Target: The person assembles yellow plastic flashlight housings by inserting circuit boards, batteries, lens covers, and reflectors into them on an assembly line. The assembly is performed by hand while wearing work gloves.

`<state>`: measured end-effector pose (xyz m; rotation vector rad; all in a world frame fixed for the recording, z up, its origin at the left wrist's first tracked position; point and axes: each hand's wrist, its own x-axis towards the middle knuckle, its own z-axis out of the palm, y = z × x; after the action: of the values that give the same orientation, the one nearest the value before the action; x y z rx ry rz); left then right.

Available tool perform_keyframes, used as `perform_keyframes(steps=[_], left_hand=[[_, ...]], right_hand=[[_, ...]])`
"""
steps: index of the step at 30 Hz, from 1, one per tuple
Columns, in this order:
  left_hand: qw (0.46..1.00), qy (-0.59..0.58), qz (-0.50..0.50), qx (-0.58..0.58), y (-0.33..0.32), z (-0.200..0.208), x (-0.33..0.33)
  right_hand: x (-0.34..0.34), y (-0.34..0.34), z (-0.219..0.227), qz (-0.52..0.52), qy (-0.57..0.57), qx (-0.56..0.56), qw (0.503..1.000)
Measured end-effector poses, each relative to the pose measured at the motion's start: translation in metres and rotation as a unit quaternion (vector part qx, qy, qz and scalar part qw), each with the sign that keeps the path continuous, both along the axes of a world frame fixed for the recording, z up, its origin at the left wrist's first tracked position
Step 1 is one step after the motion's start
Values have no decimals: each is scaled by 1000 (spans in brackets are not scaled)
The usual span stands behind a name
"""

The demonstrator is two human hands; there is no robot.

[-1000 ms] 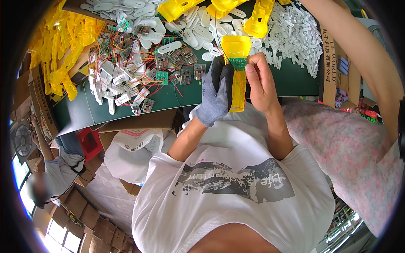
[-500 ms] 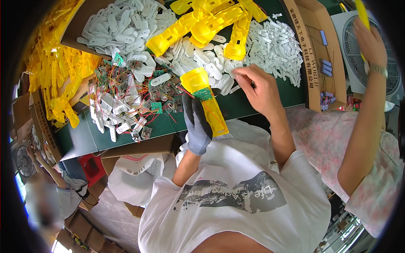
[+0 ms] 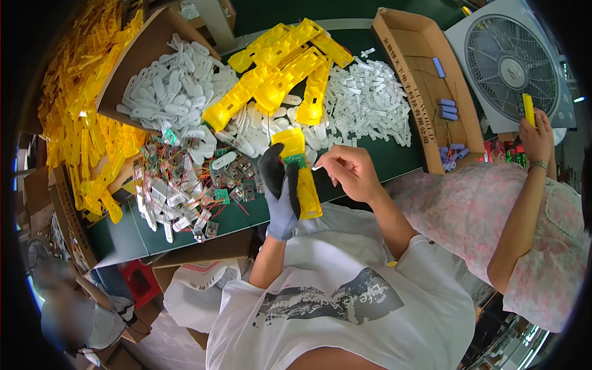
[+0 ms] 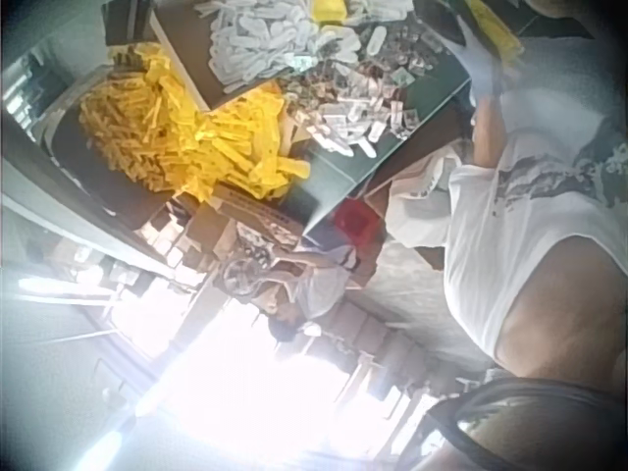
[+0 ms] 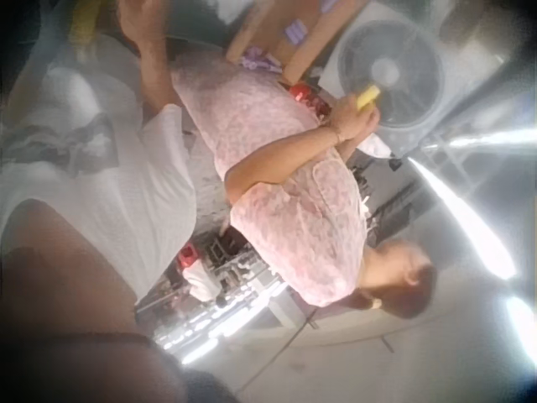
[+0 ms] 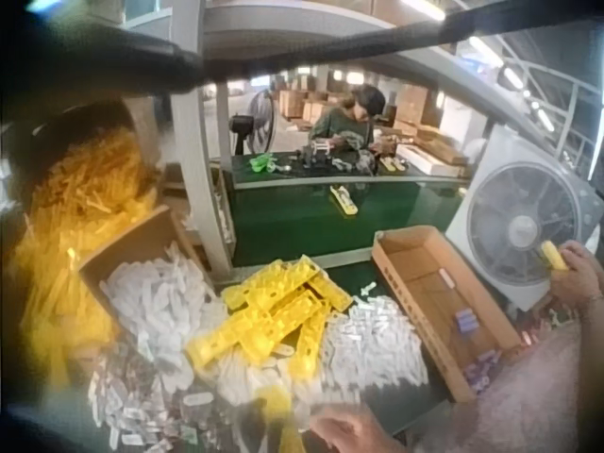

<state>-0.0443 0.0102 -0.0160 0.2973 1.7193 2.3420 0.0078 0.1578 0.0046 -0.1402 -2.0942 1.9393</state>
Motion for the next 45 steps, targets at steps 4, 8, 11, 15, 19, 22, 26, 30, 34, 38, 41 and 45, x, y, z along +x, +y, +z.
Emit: perform_keyframes(steps=[4, 8, 11, 15, 19, 22, 26, 30, 34, 38, 41, 45], left_hand=[[998, 5, -62, -6, 5, 1, -5], [995, 39, -60, -71, 9, -1, -4], [997, 20, -58, -44, 7, -3, -2], [998, 25, -35, -47, 7, -12, -1], [998, 43, 2, -50, 10, -15, 1], [999, 23, 22, -28, 11, -11, 2], [990, 98, 4, -101, 9, -13, 1], [985, 111, 17, -131, 10, -13, -1], [983, 133, 28, -125, 10, -14, 2], [983, 122, 11, -138, 8, -13, 3], [981, 133, 15, -138, 10, -12, 4], [986, 119, 11, -117, 10, -13, 2]], right_hand=[[5, -4, -7, 49, -56, -166, 983], [2, -4, -11, 49, -98, -185, 977], [1, -2, -14, 66, -112, -168, 977], [-1, 8, -13, 93, -124, -148, 977], [-2, -10, -15, 42, -93, -155, 983], [1, -19, -15, 0, -69, -155, 985], [2, -20, -17, -18, -56, -76, 995], [-3, -22, -14, -18, -36, -48, 998], [-1, -25, -13, -28, 1, 98, 995], [2, -32, -20, -63, -9, 23, 998], [2, -38, -23, -90, 29, -52, 994], [1, -40, -21, -86, 29, -35, 995]])
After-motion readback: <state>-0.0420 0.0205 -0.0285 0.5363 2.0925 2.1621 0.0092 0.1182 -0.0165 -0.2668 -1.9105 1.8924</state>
